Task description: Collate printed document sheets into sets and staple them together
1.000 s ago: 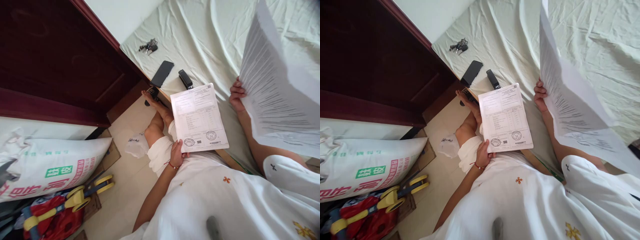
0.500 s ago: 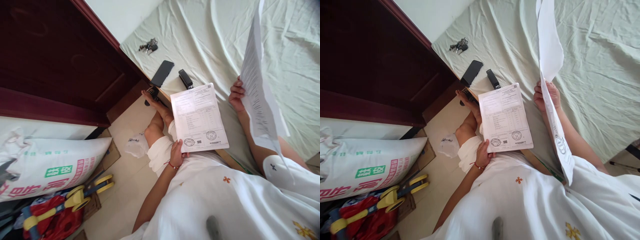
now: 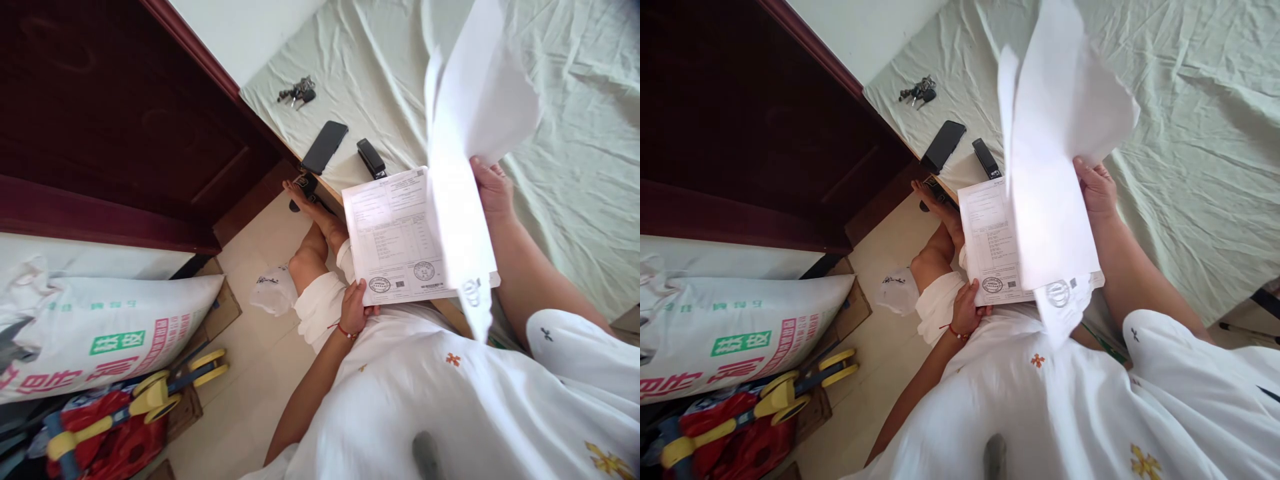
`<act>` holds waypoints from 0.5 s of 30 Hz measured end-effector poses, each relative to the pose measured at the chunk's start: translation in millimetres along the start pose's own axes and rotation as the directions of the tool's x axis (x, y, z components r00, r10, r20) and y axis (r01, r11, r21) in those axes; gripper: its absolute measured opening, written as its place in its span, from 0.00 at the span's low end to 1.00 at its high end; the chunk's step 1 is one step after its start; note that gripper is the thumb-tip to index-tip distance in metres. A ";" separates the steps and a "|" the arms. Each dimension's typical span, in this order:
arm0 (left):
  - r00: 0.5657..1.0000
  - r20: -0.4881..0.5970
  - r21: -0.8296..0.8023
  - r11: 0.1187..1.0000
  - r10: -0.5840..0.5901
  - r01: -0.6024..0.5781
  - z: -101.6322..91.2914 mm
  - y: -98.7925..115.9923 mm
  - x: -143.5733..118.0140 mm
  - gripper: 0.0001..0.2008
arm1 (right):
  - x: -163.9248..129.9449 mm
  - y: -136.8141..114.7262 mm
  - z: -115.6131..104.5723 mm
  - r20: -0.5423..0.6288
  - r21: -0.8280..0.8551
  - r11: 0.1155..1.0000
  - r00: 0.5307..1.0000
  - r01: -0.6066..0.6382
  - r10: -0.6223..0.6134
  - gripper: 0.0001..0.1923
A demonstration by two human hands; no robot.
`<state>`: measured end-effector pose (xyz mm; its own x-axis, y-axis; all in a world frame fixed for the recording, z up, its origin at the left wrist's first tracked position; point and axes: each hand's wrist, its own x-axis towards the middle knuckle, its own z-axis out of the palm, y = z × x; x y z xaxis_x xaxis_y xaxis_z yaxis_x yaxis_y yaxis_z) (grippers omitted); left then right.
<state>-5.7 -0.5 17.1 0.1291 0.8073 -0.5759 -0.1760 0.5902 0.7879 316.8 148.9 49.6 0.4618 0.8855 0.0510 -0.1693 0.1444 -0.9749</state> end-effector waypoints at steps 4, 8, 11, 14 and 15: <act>0.997 -0.071 0.018 1.000 -0.014 0.015 -4.5 4.3 -2.8 0.21 | -13.8 -2.9 15.0 -0.054 0.124 0.989 0.995 -0.080 0.087 0.18; 0.993 -0.119 0.009 1.000 0.007 -0.006 -9.9 3.0 -2.5 0.18 | -19.1 4.0 15.8 0.073 0.006 0.997 0.994 -0.077 0.076 0.15; 0.996 -0.088 -0.026 1.000 -0.008 0.006 -6.8 -3.0 0.8 0.26 | -15.0 15.7 10.1 0.104 -0.162 0.987 0.995 0.013 0.004 0.14; 1.000 -0.027 -0.063 0.998 -0.013 0.011 -2.3 -6.5 3.0 0.31 | -11.0 23.8 5.7 0.084 -0.261 0.963 0.995 0.071 -0.051 0.12; 1.000 -0.018 -0.070 0.998 -0.008 0.007 -1.5 -6.7 3.2 0.31 | -10.6 24.8 5.3 0.075 -0.278 0.957 0.995 0.080 -0.062 0.11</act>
<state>-5.5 -1.8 9.7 0.1132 0.8023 -0.5861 -0.2426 0.5943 0.7667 303.1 145.5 26.1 0.4051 0.9054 0.1273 0.1169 0.0868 -0.9893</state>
